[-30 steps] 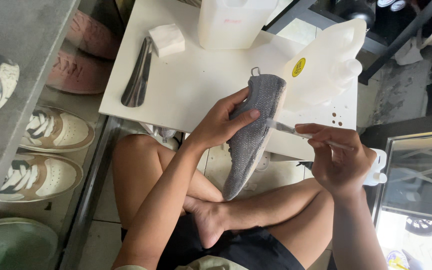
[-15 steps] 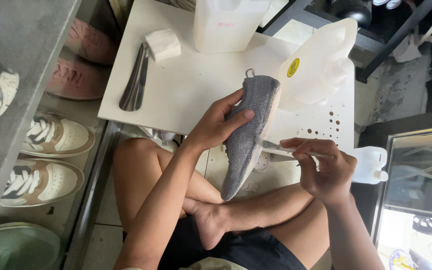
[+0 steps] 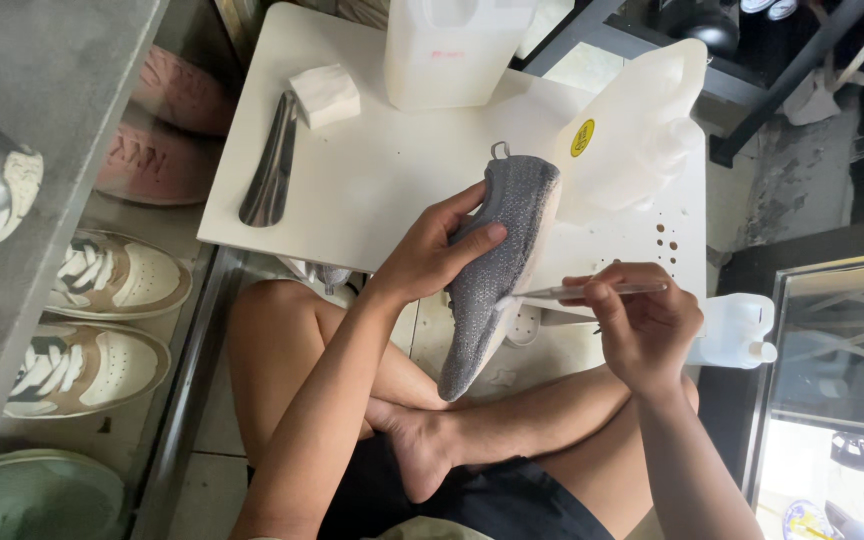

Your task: The person is cleaning a grey sneaker using a small brush and a liquid solution. They repeatedly dip the brush into a container and scrub the shoe's upper and sole.

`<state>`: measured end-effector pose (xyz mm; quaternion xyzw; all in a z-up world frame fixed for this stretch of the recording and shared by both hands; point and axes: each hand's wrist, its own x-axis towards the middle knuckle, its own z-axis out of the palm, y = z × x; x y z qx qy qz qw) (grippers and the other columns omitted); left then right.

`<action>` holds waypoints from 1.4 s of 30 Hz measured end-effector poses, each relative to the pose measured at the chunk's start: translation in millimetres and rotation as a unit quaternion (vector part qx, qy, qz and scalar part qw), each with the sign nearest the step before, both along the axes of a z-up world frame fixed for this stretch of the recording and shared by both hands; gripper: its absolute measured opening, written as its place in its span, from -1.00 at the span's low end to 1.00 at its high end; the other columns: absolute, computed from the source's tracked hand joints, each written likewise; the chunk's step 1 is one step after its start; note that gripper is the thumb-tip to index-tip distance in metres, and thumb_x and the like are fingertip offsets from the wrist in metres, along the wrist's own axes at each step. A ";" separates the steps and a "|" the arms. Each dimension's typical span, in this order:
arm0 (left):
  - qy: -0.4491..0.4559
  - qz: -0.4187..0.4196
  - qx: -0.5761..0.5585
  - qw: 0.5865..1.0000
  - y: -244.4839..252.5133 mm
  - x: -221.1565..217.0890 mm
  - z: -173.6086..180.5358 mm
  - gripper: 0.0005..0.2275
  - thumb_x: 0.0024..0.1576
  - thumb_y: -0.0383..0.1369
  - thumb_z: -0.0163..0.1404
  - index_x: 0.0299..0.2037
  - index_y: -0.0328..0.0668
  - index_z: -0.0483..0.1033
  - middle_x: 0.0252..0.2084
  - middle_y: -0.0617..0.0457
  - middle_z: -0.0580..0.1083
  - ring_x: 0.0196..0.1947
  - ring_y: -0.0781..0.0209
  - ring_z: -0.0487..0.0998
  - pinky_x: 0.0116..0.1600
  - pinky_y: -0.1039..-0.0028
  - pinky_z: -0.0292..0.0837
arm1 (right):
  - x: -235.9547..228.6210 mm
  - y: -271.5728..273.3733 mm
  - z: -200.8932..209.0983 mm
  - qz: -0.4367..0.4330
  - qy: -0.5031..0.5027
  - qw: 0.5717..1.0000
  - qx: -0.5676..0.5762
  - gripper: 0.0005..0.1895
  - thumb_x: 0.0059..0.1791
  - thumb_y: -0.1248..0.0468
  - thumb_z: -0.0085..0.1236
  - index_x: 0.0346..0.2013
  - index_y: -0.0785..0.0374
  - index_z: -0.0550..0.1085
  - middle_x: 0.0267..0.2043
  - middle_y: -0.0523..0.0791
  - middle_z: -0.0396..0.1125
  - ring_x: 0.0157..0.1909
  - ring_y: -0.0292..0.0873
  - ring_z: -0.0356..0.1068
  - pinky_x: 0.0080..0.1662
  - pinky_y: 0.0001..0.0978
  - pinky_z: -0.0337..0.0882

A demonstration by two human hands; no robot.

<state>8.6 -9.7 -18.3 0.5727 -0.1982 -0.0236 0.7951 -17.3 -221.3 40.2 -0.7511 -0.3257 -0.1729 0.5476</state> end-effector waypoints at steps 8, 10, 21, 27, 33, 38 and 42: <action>0.012 0.008 -0.011 1.000 0.0 -3.8 4.7 -0.51 0.14 -0.23 -0.05 0.26 -0.20 0.17 -0.39 -0.08 0.52 -0.39 0.33 0.49 -0.18 0.47 0.47 | 8.6 -11.4 -2.8 -0.007 -0.175 0.984 0.017 -0.91 -0.05 0.45 0.00 -0.40 0.49 0.34 -0.52 0.15 0.38 -0.40 0.13 0.48 -0.38 -0.16 0.50; 0.014 0.011 -0.009 1.000 0.4 -4.8 3.8 -0.51 0.15 -0.22 -0.05 0.26 -0.20 0.17 -0.37 -0.08 0.52 -0.38 0.32 0.50 -0.17 0.46 0.48 | 2.6 -11.4 -4.4 0.019 -0.180 0.983 0.017 -0.93 -0.06 0.45 -0.01 -0.41 0.46 0.35 -0.51 0.12 0.38 -0.38 0.12 0.49 -0.35 -0.16 0.51; 0.009 -0.001 -0.001 1.000 -1.5 -4.8 -2.5 -0.51 0.15 -0.21 -0.04 0.26 -0.18 0.17 -0.32 -0.10 0.52 -0.32 0.24 0.53 -0.12 0.37 0.48 | -1.6 -11.1 -6.3 0.090 -0.062 0.994 0.003 -0.97 -0.13 0.49 0.03 -0.41 0.38 0.40 -0.51 0.05 0.42 -0.36 -0.01 0.52 -0.35 -0.33 0.52; 0.013 -0.001 -0.007 1.000 1.2 -2.4 4.6 -0.50 0.15 -0.20 -0.05 0.27 -0.19 0.16 -0.30 -0.13 0.52 -0.29 0.24 0.53 -0.11 0.35 0.49 | 19.7 -8.9 7.1 0.050 -0.162 0.985 -0.036 -0.96 -0.10 0.53 0.03 -0.40 0.50 0.36 -0.50 0.11 0.39 -0.34 0.13 0.49 -0.34 -0.22 0.49; 0.018 0.004 0.001 1.000 3.0 -2.5 6.7 -0.50 0.14 -0.20 -0.05 0.26 -0.18 0.18 -0.31 -0.11 0.52 -0.31 0.26 0.51 -0.13 0.38 0.47 | 33.3 -6.3 11.5 -0.017 -0.294 0.955 -0.023 -0.96 -0.06 0.57 0.00 -0.33 0.51 0.35 -0.49 0.10 0.37 -0.35 0.15 0.48 -0.35 -0.17 0.47; 0.012 0.011 0.002 1.000 2.6 -1.2 0.8 -0.53 0.15 -0.20 -0.06 0.25 -0.15 0.20 -0.34 -0.11 0.52 -0.33 0.27 0.50 -0.14 0.40 0.48 | 20.7 -6.3 -8.3 0.028 -0.283 0.959 0.005 -0.73 -0.06 0.53 -0.02 -0.09 0.27 0.30 -0.48 -0.02 0.31 -0.38 0.00 0.46 -0.27 -0.16 0.54; 0.000 0.005 -0.003 1.000 0.9 0.9 -3.3 -0.54 0.15 -0.23 -0.05 0.24 -0.18 0.20 -0.34 -0.12 0.52 -0.34 0.25 0.52 -0.13 0.38 0.47 | 7.8 -14.3 -13.5 0.118 -0.125 0.985 0.003 -0.97 -0.11 0.44 0.04 -0.42 0.37 0.39 -0.50 -0.02 0.40 -0.38 -0.05 0.52 -0.33 -0.30 0.54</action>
